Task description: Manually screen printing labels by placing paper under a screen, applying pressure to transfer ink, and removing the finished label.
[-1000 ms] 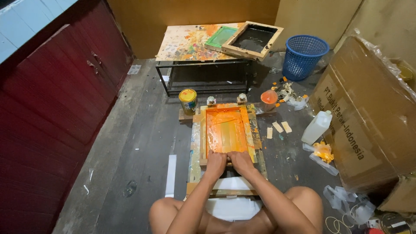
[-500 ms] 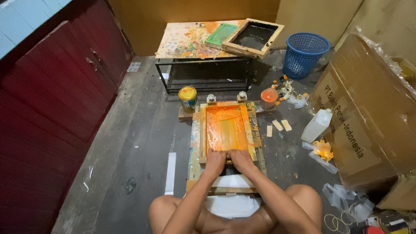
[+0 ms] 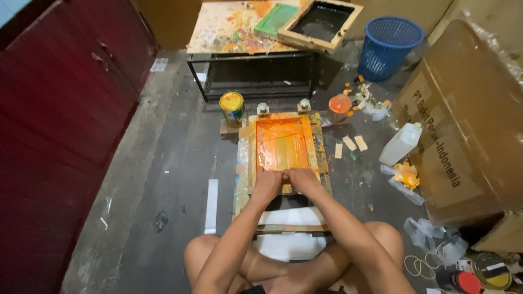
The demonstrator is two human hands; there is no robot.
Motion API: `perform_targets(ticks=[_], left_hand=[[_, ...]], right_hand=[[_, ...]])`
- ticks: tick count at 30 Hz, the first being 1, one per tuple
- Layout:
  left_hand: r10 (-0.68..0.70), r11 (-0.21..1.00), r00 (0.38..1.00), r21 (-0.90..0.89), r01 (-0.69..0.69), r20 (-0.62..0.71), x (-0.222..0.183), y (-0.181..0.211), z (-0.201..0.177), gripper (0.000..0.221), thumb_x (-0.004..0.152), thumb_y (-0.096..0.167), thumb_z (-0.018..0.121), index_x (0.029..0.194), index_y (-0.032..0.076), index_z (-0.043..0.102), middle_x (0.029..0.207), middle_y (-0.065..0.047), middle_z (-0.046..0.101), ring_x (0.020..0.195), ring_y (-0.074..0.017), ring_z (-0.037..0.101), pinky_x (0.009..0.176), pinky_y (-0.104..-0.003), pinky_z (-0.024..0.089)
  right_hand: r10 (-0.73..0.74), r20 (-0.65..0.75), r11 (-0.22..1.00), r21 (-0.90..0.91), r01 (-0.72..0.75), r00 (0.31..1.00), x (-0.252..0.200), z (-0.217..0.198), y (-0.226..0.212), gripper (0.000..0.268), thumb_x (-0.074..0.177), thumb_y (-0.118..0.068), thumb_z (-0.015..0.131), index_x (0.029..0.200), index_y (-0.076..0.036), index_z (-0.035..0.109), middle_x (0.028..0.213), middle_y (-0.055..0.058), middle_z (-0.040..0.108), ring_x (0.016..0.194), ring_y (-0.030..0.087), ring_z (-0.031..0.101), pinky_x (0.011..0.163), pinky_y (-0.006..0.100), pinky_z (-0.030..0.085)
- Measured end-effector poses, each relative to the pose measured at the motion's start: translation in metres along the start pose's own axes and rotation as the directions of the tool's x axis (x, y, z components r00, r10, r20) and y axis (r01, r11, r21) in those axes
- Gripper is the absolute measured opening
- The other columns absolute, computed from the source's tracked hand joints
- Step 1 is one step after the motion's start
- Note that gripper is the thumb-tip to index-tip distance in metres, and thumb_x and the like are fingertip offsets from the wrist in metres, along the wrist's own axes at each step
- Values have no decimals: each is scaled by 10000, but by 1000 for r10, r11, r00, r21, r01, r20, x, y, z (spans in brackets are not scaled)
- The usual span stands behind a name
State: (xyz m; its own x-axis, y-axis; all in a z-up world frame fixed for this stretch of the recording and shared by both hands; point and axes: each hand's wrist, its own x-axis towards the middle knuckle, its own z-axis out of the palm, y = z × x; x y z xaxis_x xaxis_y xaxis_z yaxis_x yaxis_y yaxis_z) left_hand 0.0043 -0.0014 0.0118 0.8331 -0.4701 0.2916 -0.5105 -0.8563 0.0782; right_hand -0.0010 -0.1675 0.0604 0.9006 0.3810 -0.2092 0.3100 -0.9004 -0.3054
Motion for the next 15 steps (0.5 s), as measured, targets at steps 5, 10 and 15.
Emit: perform_targets(ticks=[5,10,15], left_hand=[[14,992,993,124,1,-121,21,3,-22,107,789,170,627,849,197,712,723,23,715,700,-201,720,818,-418,377],[26,980,963,197,28,-269,53,6,-68,160,798,140,630,948,135,687,839,-6,686,880,-173,703,895,-381,427],[32,972,933,230,55,-358,90,-14,-44,120,866,94,587,948,120,670,829,-21,622,896,-194,657,931,-404,438]], right_hand=[[-52,-152,994,89,66,987,6,-17,3,509,775,97,635,1247,-79,711,1222,219,689,1153,481,643,829,575,543],[-12,-266,996,83,36,964,18,-53,-9,475,897,98,590,1322,-112,616,1518,190,528,1448,385,436,1007,492,443],[61,-247,995,94,-39,967,73,-36,19,489,1022,-21,437,1440,-262,517,1614,99,421,1549,270,299,1153,502,293]])
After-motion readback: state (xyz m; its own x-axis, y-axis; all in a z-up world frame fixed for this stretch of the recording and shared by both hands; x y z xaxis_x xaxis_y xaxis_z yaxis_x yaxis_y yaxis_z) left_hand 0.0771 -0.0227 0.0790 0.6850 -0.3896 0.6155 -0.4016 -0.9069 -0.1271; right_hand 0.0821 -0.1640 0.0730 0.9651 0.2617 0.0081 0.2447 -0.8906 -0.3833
